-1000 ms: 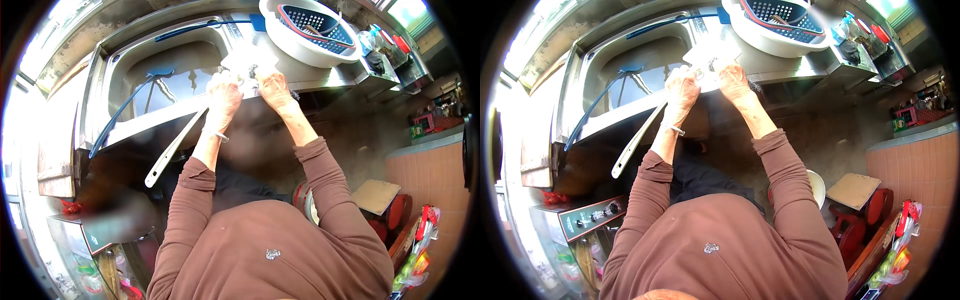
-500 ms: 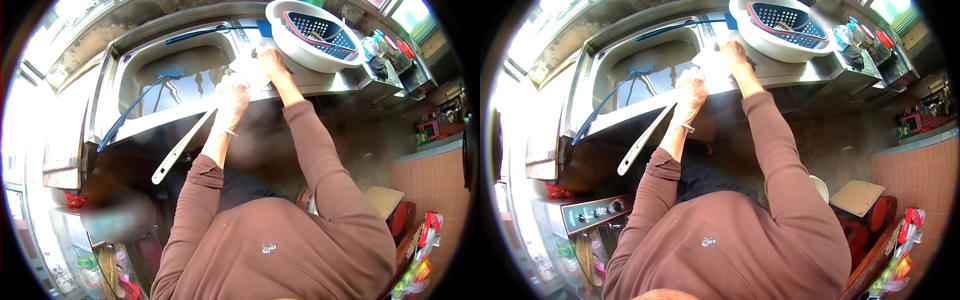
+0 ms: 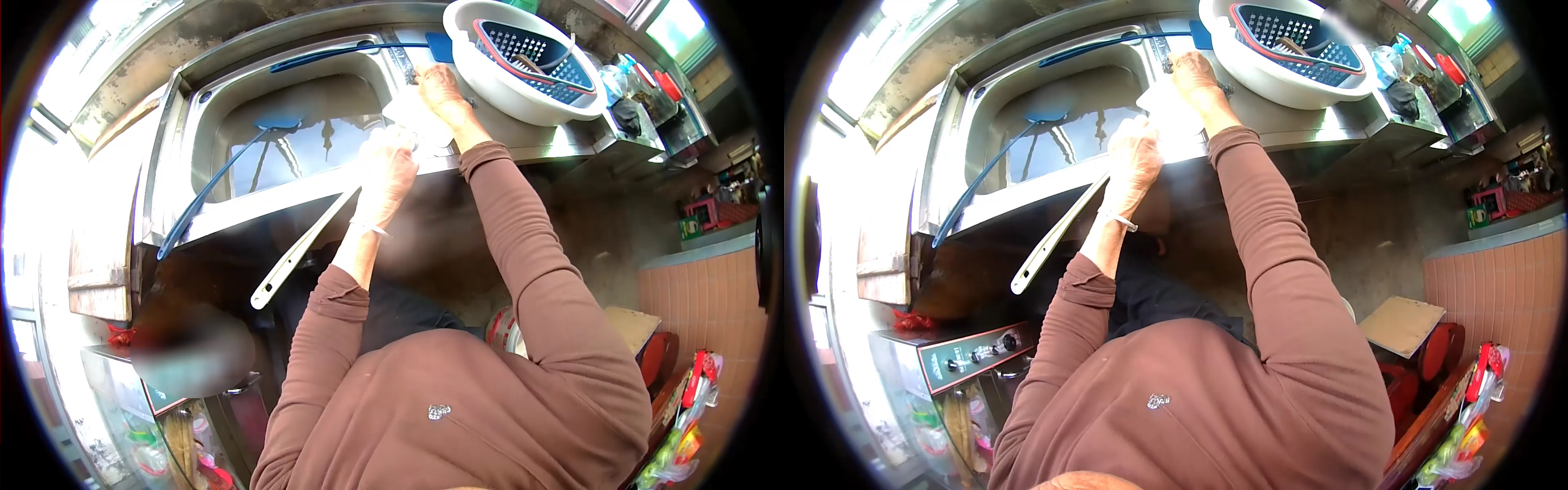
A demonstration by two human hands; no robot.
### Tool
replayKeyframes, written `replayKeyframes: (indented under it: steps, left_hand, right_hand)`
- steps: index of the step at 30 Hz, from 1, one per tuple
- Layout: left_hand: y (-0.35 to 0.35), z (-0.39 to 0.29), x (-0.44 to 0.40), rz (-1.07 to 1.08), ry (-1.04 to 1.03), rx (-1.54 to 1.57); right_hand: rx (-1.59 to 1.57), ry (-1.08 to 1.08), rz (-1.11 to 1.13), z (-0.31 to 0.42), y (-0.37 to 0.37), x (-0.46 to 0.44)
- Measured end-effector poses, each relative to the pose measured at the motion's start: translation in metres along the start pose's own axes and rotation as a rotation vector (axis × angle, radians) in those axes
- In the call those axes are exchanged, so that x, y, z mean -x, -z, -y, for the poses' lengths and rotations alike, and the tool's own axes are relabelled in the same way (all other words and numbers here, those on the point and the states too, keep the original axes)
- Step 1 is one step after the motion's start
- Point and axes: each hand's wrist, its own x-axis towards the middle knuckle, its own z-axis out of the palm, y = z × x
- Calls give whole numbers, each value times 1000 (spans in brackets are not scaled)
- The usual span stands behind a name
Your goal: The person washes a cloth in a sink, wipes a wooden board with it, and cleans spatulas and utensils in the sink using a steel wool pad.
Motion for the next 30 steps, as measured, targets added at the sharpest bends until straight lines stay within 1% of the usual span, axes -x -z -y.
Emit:
replayKeyframes:
  steps: [1, 4, 7, 10, 13, 16, 19, 23, 24, 25, 27, 30]
  left_hand:
    - [0, 0, 0, -10, 7, -7]
    - [4, -3, 2, -5, 19, -17]
    - [-3, -1, 3, -25, 29, -30]
    - [-7, 2, 3, -3, 25, -49]
    - [-7, 2, 1, -18, 28, -30]
    - [-6, 1, 2, -25, 13, -12]
    - [-3, -1, 2, -50, 6, 10]
    - [1, -3, 3, -33, 20, -44]
    - [0, -3, 5, -36, 25, -45]
    - [-2, -2, 5, -44, 30, -48]
    - [-8, 0, 4, -59, 39, -54]
    - [-8, -1, 6, -78, 35, -39]
  right_hand:
    - [-15, -4, -17, -4, -3, 2]
    - [123, -32, 106, 15, 11, 17]
    - [11, 148, 154, 35, 23, 54]
    - [-126, 183, 162, 56, 42, 76]
    - [-207, 136, 131, 50, 32, 66]
    - [-254, 12, 218, 23, 14, 35]
    - [-185, -12, 79, -1, -1, 5]
    - [-2, -79, 55, -10, -4, -9]
    - [-2, 2, -12, -8, -5, -3]
    - [-18, 21, 14, -10, -2, 2]
    - [-51, 58, 77, 11, 16, 40]
    - [-164, 167, 79, 37, 55, 88]
